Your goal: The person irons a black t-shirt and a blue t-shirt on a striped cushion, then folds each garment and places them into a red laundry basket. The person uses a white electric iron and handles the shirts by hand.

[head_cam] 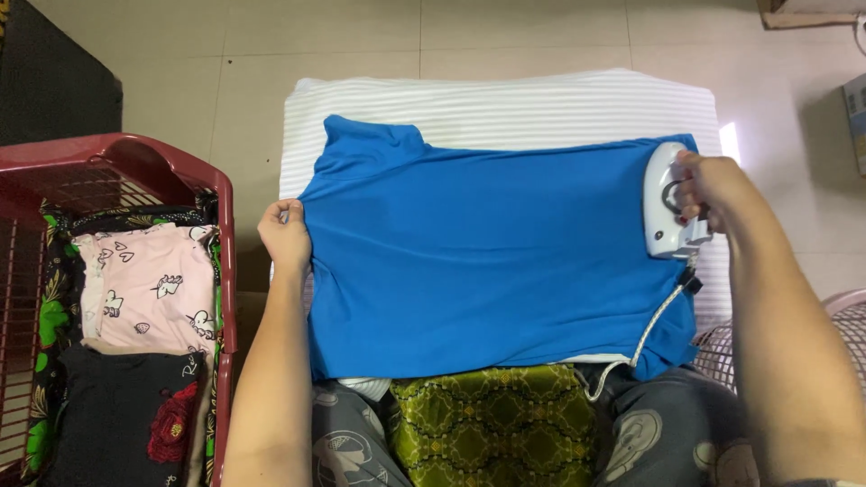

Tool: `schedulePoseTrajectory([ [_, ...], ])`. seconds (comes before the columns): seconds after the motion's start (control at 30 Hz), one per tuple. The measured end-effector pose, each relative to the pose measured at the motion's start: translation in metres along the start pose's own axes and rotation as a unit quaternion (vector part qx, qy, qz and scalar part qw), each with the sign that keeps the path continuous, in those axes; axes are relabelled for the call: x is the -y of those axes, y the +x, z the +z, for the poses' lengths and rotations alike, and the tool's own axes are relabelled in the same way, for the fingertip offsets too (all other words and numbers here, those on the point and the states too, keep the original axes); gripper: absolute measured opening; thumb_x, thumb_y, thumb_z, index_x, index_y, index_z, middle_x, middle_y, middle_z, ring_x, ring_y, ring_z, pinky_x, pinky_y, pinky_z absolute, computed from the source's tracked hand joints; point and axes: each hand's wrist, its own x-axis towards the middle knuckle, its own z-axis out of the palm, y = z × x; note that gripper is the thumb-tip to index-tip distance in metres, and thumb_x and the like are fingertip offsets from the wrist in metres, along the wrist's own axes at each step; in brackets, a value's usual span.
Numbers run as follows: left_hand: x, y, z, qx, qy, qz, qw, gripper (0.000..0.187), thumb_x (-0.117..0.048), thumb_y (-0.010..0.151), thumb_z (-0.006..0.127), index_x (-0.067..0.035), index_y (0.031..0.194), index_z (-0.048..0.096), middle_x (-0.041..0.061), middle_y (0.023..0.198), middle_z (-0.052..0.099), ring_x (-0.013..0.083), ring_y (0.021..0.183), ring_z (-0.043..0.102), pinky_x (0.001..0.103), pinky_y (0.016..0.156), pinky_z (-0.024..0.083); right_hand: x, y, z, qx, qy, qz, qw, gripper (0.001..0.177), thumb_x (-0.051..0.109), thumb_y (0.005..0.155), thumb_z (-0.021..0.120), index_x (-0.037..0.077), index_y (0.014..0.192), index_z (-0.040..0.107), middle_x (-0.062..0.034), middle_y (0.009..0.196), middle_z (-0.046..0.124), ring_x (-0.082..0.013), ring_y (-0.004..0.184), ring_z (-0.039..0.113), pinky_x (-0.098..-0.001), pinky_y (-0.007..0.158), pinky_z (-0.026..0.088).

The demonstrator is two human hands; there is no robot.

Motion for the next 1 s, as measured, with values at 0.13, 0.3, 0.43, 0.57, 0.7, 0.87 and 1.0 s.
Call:
schedulePoseTrajectory([
  [0.13,0.009,0.006,0.001,0.002,-0.028,0.008,1.000,0.011,-0.010,0.100,0.065,0.000,0.096,0.068,0.004,0.082,0.067,0.0076,0.072,0.058,0.024,0.066,0.049,-0.005,0.010,-0.020,-0.038,0.016,0.018,0.999,0.034,0.035,0.108,0.051,0.014,0.082,0.045,0.0043,0.056,0.028,-0.0111,0.044,0.027,-0.0328,0.045,0.036],
  [0.3,0.031,0.017,0.002,-0.008,0.035,0.109,0.993,0.013,-0.010,0.100,0.069,0.002,0.095,0.072,0.009,0.090,0.072,0.0142,0.085,0.064,0.031,0.082,0.054,-0.021,0.037,-0.032,-0.049,0.008,-0.028,0.998,0.037,0.037,0.109,0.049,0.008,0.085,0.048,-0.0014,0.054,0.037,-0.0163,0.041,0.035,-0.0361,0.040,0.029],
  [0.43,0.029,0.015,0.000,0.002,0.137,0.095,0.986,0.021,-0.021,0.094,0.072,0.000,0.098,0.073,0.015,0.093,0.074,0.0244,0.091,0.069,0.038,0.087,0.053,-0.022,0.008,-0.017,-0.008,-0.013,-0.046,0.999,0.036,0.035,0.107,0.058,0.003,0.092,0.058,-0.0030,0.060,0.048,-0.0155,0.045,0.046,-0.0333,0.040,0.039],
  [0.57,0.014,-0.007,-0.008,0.021,0.206,0.064,0.976,0.039,-0.032,0.088,0.077,0.000,0.109,0.070,0.021,0.101,0.072,0.0332,0.095,0.070,0.041,0.087,0.053,-0.042,-0.107,0.023,0.048,-0.106,-0.108,0.987,0.023,0.023,0.095,0.068,0.001,0.101,0.064,-0.0105,0.066,0.061,-0.0203,0.048,0.056,-0.0373,0.039,0.040],
  [0.7,0.010,-0.037,-0.018,0.043,0.218,-0.007,0.975,0.048,-0.032,0.085,0.076,0.003,0.115,0.066,0.024,0.108,0.073,0.0354,0.102,0.071,0.042,0.090,0.053,-0.086,-0.222,0.069,0.165,-0.128,-0.236,0.949,0.028,0.017,0.081,0.073,0.008,0.107,0.071,-0.0021,0.082,0.074,-0.0120,0.069,0.069,-0.0286,0.062,0.055],
  [0.87,0.021,-0.069,-0.030,0.048,0.263,0.004,0.964,0.055,-0.031,0.081,0.081,0.005,0.119,0.064,0.025,0.112,0.069,0.0382,0.103,0.065,0.043,0.089,0.050,-0.194,-0.275,0.134,0.247,0.001,-0.259,0.934,0.014,0.010,0.076,0.080,0.004,0.087,0.075,-0.0029,0.078,0.072,-0.0109,0.072,0.066,-0.0278,0.066,0.052],
  [1.0,0.016,-0.098,-0.035,0.088,0.235,-0.096,0.963,0.045,-0.032,0.083,0.078,0.004,0.109,0.071,0.020,0.104,0.074,0.0320,0.097,0.070,0.041,0.087,0.053,-0.275,-0.263,0.167,0.242,0.077,-0.325,0.911,0.010,0.001,0.073,0.071,0.001,0.076,0.061,-0.0005,0.073,0.056,-0.0087,0.069,0.051,-0.0274,0.062,0.041],
])
